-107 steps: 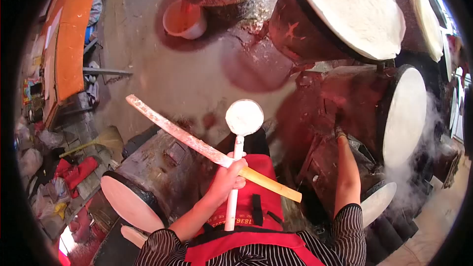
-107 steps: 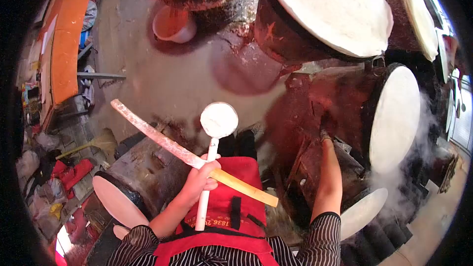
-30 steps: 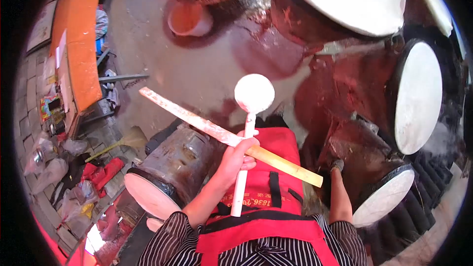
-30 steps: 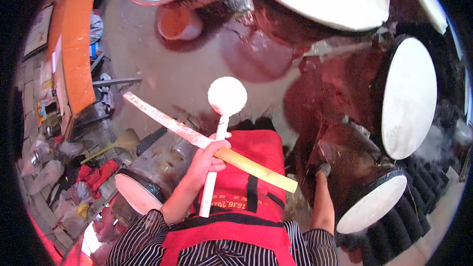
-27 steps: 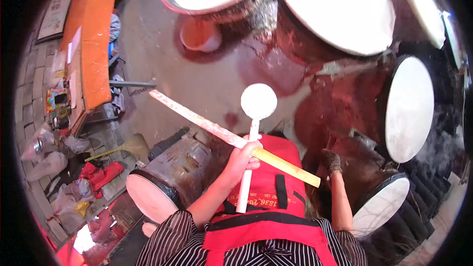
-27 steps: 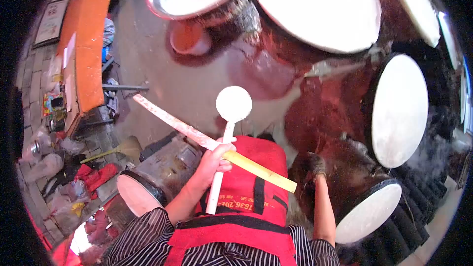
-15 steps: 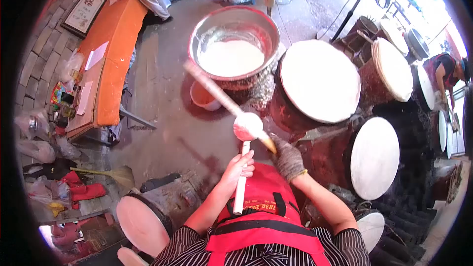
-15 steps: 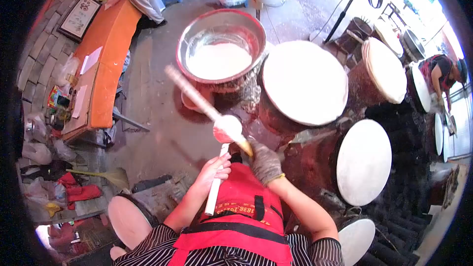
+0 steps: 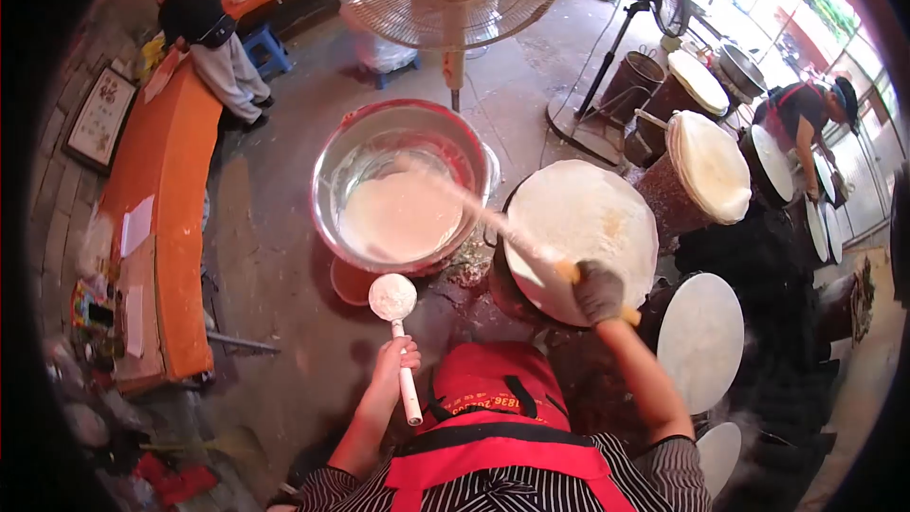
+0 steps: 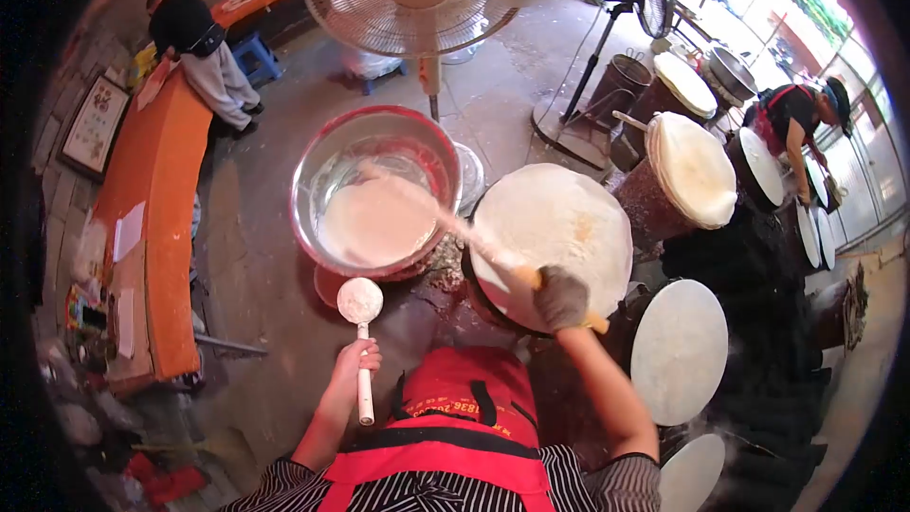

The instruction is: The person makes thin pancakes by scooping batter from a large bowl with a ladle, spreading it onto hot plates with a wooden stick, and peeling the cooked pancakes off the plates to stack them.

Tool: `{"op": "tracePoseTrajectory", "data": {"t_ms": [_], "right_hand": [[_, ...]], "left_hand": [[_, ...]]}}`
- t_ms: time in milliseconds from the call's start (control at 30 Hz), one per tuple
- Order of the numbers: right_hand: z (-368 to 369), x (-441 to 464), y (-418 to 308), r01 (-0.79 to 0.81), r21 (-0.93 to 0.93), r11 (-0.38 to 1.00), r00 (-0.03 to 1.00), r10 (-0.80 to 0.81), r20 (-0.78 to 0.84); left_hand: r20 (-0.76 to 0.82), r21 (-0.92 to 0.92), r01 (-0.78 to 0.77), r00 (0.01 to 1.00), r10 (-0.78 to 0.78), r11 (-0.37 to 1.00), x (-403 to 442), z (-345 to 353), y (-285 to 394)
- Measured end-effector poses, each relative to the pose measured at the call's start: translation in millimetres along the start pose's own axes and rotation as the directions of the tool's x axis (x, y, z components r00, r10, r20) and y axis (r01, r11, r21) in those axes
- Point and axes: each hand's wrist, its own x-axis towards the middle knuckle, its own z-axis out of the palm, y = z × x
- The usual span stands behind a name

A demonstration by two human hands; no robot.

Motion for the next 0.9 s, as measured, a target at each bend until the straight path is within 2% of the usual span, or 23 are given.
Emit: {"op": "tracePoseTrajectory", "data": {"t_ms": [67,100,133,167,200,233,267,333,367,400,467,500,533,600,633,667,700,733,767,800,867,900], "right_hand": [[-48.2,47.5,44.4,-0.081,0.166,0.983,0.997,0.081,0.006],[-80.8,68.7,67.0,-0.150,-0.131,0.980,0.987,0.141,-0.071],[-118.2,85.4,99.2,0.081,0.101,0.992,0.964,-0.052,-0.261],[-115.1,120.3,177.1,-0.094,0.237,0.967,0.971,0.141,-0.193],[-153.9,145.6,209.4,0.029,0.570,0.821,0.955,0.145,-0.258],[-210.7,155.2,217.5,-0.088,0.527,0.845,0.939,0.247,-0.239],[-239.4,171.4,247.6,-0.067,0.627,0.776,0.905,0.312,-0.290],[-286.6,180.5,305.0,-0.175,0.785,0.594,0.766,0.583,-0.271],[-291.9,182.1,335.3,-0.108,0.791,0.602,0.729,0.589,-0.348],[-289.0,190.8,373.9,-0.036,0.788,0.615,0.685,0.589,-0.428],[-232.3,227.0,532.9,-0.084,0.713,0.696,0.680,0.563,-0.470],[-211.1,236.9,564.6,-0.170,0.743,0.648,0.657,0.636,-0.404],[-182.9,239.8,577.8,-0.293,0.788,0.542,0.617,0.736,-0.277],[-124.6,240.9,591.4,-0.465,0.871,0.157,0.447,0.891,0.077],[-93.0,239.3,591.2,-0.466,0.884,-0.027,0.354,0.911,0.214],[-87.5,227.4,545.3,-0.341,0.931,-0.134,0.302,0.922,0.244],[-6.3,240.7,600.8,-0.139,0.987,-0.085,0.182,0.977,0.110],[-33.9,222.2,570.0,-0.689,0.724,0.037,0.165,0.980,0.107],[-41.6,213.6,537.7,-0.663,0.748,-0.027,0.082,0.991,0.108],[-42.9,209.1,520.1,-0.582,0.812,-0.041,0.065,0.993,0.097],[-30.6,214.4,525.2,-0.590,0.806,-0.057,0.012,0.997,0.079],[-28.4,216.8,529.8,-0.571,0.820,-0.038,0.021,0.998,0.062]], "left_hand": [[0.020,-0.001,0.038,0.999,-0.038,0.999,15.2,19.2,8.2],[0.039,-0.018,0.064,0.997,-0.063,0.998,23.8,30.0,8.6],[0.057,-0.034,0.089,0.995,-0.087,0.995,31.2,41.3,7.7],[0.066,-0.041,0.110,0.992,-0.107,0.993,37.4,53.8,10.0],[0.079,-0.055,0.135,0.988,-0.130,0.989,44.1,69.7,13.7],[0.092,-0.069,0.160,0.984,-0.153,0.985,49.2,86.0,20.7],[0.117,-0.107,0.198,0.976,-0.186,0.974,51.4,98.4,26.7],[0.193,-0.166,0.289,0.947,-0.257,0.943,58.5,116.6,25.5],[0.227,-0.242,0.332,0.933,-0.279,0.912,58.3,122.0,22.6],[0.267,-0.314,0.377,0.916,-0.301,0.871,59.2,130.9,19.5],[0.257,-0.355,0.367,0.923,-0.288,0.860,53.1,153.2,12.1],[0.234,-0.383,0.332,0.938,-0.257,0.862,42.4,166.8,6.5],[0.209,-0.410,0.296,0.951,-0.226,0.863,32.0,180.5,0.5],[0.200,-0.447,0.249,0.964,-0.175,0.859,13.0,198.5,-11.8],[0.206,-0.475,0.259,0.962,-0.180,0.841,1.7,210.7,-17.3],[0.207,-0.485,0.235,0.967,-0.151,0.842,-4.0,218.5,-22.7],[0.202,-0.494,0.217,0.970,-0.132,0.842,-11.1,228.4,-28.3],[0.193,-0.501,0.198,0.975,-0.114,0.842,-19.4,236.6,-32.2],[0.182,-0.516,0.181,0.978,-0.100,0.837,-25.0,242.4,-36.2],[0.172,-0.530,0.165,0.981,-0.085,0.832,-30.2,246.1,-40.0],[0.152,-0.544,0.138,0.986,-0.065,0.827,-38.8,254.8,-44.8],[0.139,-0.547,0.125,0.989,-0.057,0.828,-44.0,258.7,-46.6]]}}
